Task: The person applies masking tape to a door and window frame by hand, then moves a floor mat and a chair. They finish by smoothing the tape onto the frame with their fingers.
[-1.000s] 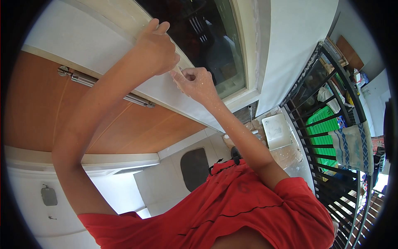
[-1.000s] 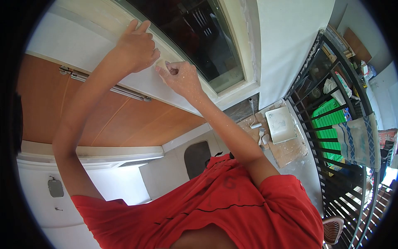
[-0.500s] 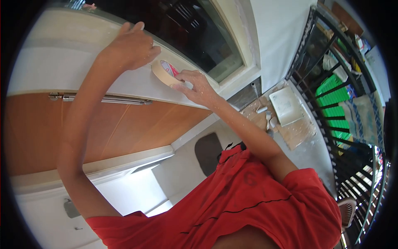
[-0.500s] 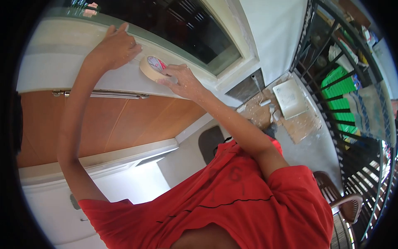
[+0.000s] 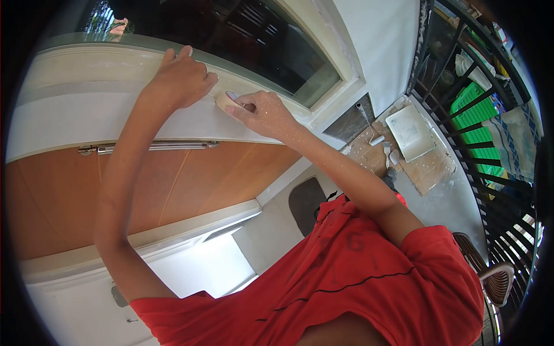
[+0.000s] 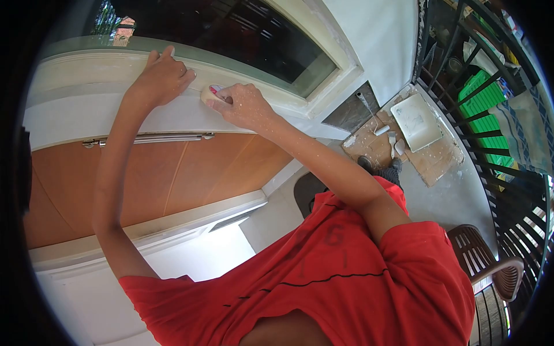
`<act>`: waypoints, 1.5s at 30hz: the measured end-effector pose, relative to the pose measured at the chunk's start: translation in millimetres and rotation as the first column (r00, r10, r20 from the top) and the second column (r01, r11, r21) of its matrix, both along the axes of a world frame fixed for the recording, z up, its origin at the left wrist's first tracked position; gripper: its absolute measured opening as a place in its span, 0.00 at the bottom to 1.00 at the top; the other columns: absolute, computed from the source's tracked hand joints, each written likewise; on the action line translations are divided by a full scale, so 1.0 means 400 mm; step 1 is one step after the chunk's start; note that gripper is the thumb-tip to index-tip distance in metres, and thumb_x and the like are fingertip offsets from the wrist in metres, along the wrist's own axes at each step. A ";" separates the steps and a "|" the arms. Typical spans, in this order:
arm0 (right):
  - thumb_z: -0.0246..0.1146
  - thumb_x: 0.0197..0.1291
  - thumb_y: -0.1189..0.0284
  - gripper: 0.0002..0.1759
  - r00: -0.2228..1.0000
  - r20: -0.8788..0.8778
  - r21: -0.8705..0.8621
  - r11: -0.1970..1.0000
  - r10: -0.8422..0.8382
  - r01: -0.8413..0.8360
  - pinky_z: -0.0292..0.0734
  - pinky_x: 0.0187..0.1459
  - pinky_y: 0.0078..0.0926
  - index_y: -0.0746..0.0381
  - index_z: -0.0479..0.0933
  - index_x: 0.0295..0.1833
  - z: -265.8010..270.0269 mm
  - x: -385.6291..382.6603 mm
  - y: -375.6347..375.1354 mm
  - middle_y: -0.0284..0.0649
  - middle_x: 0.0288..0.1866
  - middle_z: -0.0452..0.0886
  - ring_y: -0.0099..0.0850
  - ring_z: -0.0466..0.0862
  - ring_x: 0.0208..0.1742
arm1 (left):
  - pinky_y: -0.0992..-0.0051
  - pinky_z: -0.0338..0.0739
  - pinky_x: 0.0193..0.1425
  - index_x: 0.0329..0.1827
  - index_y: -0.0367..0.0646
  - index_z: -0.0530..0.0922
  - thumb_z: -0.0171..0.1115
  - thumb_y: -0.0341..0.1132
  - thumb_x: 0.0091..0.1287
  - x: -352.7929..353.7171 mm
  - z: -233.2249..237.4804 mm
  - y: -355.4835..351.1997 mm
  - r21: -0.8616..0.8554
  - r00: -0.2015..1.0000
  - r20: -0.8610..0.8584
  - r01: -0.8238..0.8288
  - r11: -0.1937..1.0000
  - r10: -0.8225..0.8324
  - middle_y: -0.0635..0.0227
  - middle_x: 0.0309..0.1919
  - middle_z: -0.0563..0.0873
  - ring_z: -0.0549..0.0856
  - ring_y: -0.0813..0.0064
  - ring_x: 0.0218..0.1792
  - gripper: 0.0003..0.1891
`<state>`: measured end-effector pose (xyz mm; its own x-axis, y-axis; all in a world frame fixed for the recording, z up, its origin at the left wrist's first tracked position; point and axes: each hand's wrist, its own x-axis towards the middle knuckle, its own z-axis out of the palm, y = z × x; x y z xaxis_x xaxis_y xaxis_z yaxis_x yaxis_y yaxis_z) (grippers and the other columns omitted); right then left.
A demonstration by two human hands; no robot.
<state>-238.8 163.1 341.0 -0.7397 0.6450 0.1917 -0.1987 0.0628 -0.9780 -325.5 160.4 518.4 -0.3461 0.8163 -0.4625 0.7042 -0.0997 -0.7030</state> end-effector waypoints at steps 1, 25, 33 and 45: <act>0.62 0.54 0.56 0.22 1.000 0.013 -0.009 1.000 -0.015 0.015 0.72 0.31 0.32 0.69 0.81 0.36 0.001 0.000 0.004 0.52 0.21 0.78 0.41 0.77 0.21 | 0.59 0.54 0.63 0.23 0.35 0.76 0.38 0.43 0.68 0.000 -0.002 -0.002 0.001 1.000 0.001 -0.001 1.000 0.001 0.53 0.32 0.81 0.65 0.48 0.62 0.24; 0.62 0.53 0.54 0.22 0.986 -0.152 0.359 0.926 -0.064 0.115 0.69 0.35 0.31 0.64 0.81 0.27 -0.258 -0.010 0.022 0.43 0.23 0.80 0.37 0.77 0.26 | 0.61 0.57 0.60 0.23 0.36 0.81 0.40 0.44 0.67 -0.005 -0.086 -0.034 0.164 0.993 -0.009 0.115 0.980 -0.115 0.51 0.34 0.82 0.67 0.56 0.60 0.25; 0.58 0.54 0.49 0.26 0.957 0.140 0.362 0.913 -0.254 0.189 0.69 0.31 0.32 0.62 0.79 0.21 -0.273 0.012 0.006 0.42 0.19 0.78 0.37 0.76 0.22 | 0.60 0.53 0.65 0.31 0.37 0.83 0.39 0.44 0.66 0.037 -0.087 -0.017 0.064 0.993 -0.113 -0.011 0.998 0.018 0.55 0.40 0.82 0.64 0.60 0.64 0.24; 0.59 0.52 0.46 0.28 0.967 0.137 0.306 0.938 -0.213 0.163 0.73 0.34 0.32 0.65 0.80 0.27 -0.408 -0.017 -0.013 0.47 0.24 0.79 0.40 0.79 0.29 | 0.62 0.52 0.66 0.31 0.38 0.83 0.39 0.43 0.66 0.039 -0.109 -0.019 0.073 0.993 -0.114 -0.036 0.997 0.044 0.58 0.39 0.83 0.64 0.62 0.64 0.24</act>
<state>-245.7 157.9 177.6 -0.6477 0.7099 0.2768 0.0074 0.3692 -0.9293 -309.8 152.8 474.8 -0.4269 0.8300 -0.3589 0.6205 -0.0199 -0.7840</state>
